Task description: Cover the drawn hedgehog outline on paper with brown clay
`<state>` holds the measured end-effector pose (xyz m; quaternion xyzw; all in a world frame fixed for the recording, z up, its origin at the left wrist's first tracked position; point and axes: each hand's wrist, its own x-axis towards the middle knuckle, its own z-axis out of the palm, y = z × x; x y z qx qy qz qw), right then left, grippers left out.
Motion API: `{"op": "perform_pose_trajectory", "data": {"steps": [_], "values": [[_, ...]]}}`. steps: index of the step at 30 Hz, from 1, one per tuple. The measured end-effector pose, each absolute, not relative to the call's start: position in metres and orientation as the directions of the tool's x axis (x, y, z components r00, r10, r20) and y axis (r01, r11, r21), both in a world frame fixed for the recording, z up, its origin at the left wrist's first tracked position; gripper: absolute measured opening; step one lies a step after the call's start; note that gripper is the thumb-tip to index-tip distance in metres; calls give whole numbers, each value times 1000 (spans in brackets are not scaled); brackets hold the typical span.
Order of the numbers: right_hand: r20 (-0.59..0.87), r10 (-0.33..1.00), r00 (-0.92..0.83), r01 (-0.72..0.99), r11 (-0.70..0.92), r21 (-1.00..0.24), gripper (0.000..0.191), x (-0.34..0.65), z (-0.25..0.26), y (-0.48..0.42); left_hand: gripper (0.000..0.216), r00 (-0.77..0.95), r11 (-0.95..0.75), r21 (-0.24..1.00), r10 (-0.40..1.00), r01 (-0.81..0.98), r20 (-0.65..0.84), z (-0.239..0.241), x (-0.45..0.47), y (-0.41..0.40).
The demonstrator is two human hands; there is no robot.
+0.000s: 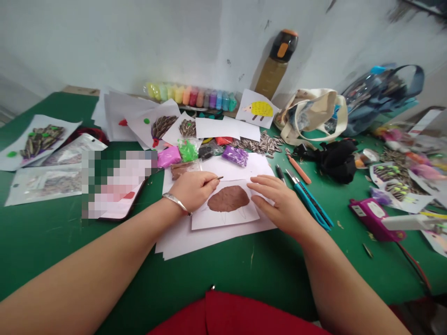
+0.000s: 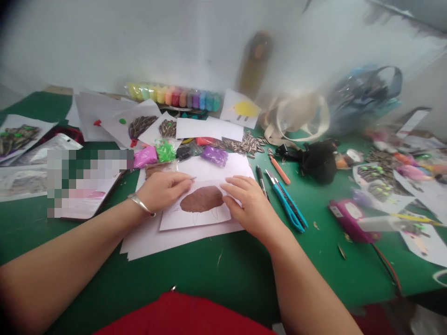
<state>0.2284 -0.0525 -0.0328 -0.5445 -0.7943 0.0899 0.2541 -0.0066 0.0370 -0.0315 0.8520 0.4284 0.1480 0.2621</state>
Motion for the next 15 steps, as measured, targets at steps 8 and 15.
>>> {"op": "perform_pose_trajectory", "data": {"steps": [8,15], "values": [[230,915,-331,801,401,-445,29,206,-4,-55,29,680,-558,619,732,553,53,-11,-10,24],[170,910,-378,798,414,-438,23,177,8,-40,31,697,-561,633,715,534,45,-5,-9,13]]}}
